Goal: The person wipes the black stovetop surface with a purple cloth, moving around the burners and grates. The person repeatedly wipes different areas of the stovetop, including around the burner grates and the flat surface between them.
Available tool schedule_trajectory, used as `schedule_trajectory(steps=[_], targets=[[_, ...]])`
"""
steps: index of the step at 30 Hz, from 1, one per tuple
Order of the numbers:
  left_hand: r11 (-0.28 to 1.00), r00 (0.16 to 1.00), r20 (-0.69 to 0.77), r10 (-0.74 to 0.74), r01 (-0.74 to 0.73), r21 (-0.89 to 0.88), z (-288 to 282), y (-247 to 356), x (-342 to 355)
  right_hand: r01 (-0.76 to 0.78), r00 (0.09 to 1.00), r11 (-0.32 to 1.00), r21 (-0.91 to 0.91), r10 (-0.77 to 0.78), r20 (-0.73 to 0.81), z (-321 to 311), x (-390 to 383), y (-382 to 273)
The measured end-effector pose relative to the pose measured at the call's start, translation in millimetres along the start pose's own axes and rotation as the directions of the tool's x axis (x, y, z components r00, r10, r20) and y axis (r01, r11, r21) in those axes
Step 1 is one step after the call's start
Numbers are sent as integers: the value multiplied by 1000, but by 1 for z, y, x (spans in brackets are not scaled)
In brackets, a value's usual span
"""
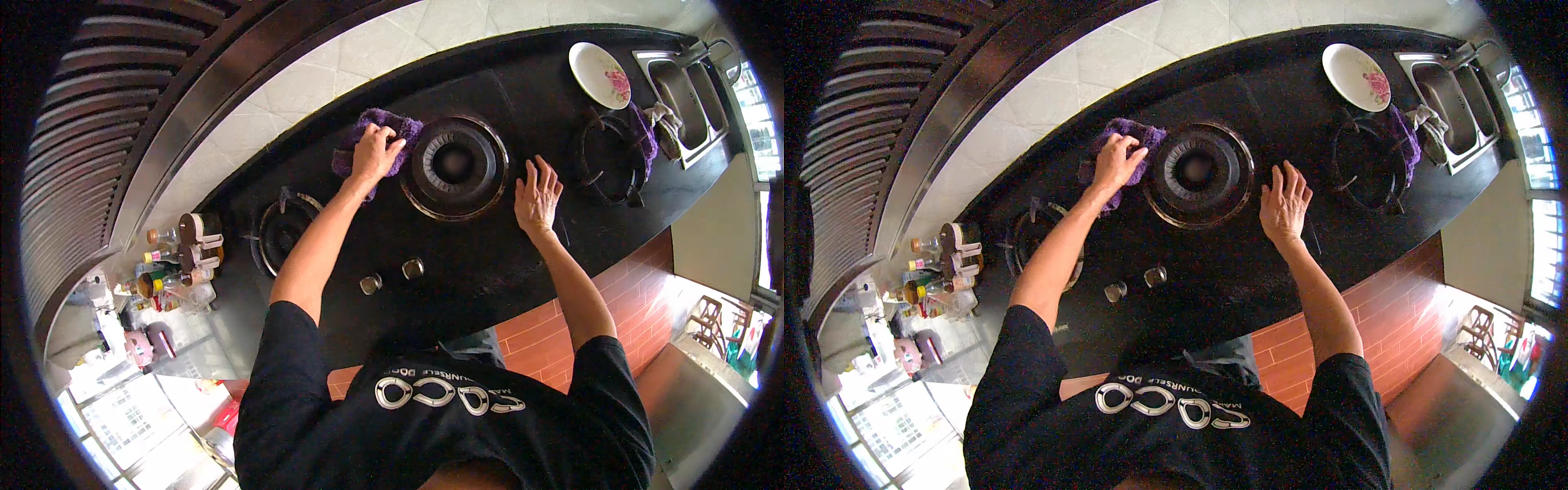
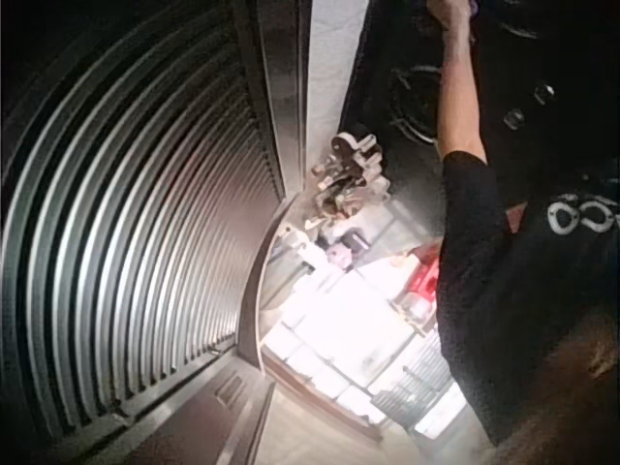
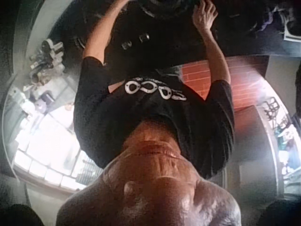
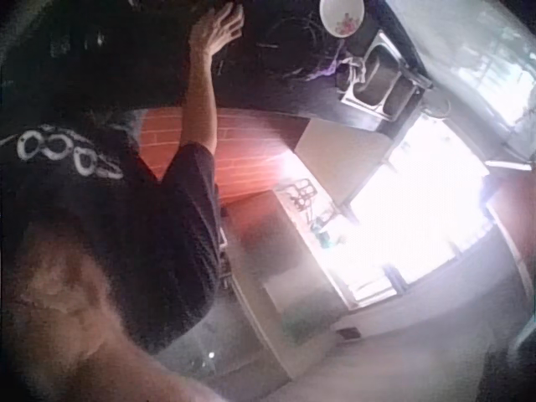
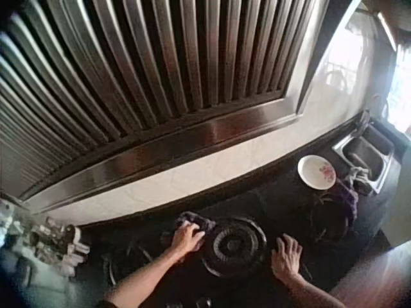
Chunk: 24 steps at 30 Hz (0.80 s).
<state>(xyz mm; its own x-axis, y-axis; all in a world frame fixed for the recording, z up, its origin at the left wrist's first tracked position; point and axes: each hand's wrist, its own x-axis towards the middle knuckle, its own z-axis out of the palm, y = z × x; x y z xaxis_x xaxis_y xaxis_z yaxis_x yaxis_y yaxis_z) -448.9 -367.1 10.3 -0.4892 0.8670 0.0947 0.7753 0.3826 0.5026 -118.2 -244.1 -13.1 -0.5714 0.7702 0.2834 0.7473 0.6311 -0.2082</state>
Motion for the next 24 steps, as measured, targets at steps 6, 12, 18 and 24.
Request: schedule_trajectory(steps=[6,12,18,24], targets=[[991,946,300,-122,99,88,-8,-6,23,5,1000,1000,-3,-5,19,-3,3,-3],[996,965,264,-1,-22,84,-6,-2,27,-14,999,1000,-12,14,39,-4,3,-3],[990,997,71,-16,6,140,2,10,4,-17,999,1000,-26,18,42,-4,3,-4],[981,985,138,107,-127,146,-1,15,35,-13,999,1000,-13,13,42,-6,6,-4]])
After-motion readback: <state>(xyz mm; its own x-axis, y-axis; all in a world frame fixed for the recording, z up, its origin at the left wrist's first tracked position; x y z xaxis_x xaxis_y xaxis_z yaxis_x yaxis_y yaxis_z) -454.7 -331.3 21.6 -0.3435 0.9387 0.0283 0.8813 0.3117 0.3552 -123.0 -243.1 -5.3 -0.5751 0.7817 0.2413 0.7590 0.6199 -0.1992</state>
